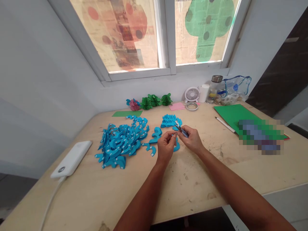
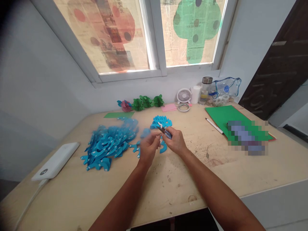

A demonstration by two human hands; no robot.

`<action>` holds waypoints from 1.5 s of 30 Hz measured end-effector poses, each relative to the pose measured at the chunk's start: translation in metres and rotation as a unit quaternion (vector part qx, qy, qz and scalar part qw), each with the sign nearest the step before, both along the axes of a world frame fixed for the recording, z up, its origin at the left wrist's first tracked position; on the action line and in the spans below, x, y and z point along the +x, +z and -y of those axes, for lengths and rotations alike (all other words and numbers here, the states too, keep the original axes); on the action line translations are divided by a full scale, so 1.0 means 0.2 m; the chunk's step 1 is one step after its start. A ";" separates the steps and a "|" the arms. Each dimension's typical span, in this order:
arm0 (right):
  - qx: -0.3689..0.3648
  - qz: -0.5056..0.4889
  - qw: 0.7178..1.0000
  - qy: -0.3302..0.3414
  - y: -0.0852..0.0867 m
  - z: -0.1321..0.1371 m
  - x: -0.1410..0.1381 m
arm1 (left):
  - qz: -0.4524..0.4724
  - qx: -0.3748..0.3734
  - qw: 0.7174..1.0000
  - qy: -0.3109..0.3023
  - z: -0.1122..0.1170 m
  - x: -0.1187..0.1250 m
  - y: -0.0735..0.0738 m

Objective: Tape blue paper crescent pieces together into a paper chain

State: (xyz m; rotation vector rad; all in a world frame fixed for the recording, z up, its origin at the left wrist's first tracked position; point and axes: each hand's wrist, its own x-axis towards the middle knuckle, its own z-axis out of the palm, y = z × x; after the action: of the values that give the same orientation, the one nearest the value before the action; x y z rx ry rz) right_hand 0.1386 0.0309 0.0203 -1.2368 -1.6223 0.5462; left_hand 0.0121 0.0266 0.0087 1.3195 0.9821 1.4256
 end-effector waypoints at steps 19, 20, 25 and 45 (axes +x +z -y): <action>0.040 0.028 0.999 -0.017 0.00 0.01 0.01 | -0.004 0.022 1.000 0.002 -0.01 0.00 -0.02; 0.040 0.037 0.998 -0.018 0.00 0.01 0.01 | 0.000 0.019 1.000 0.001 -0.01 0.00 -0.02; 0.020 0.049 0.998 -0.036 0.00 0.01 0.03 | 0.033 -0.014 0.999 0.015 -0.02 0.00 -0.01; 0.026 0.140 0.990 0.012 0.02 0.03 0.03 | 0.143 -0.085 0.984 -0.071 0.00 -0.01 0.07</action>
State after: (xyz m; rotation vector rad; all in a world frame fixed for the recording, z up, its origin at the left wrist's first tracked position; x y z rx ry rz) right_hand 0.1438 0.0258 0.0235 -1.3001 -1.8751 0.3530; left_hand 0.0094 0.0257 0.0217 1.0067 0.7832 1.3462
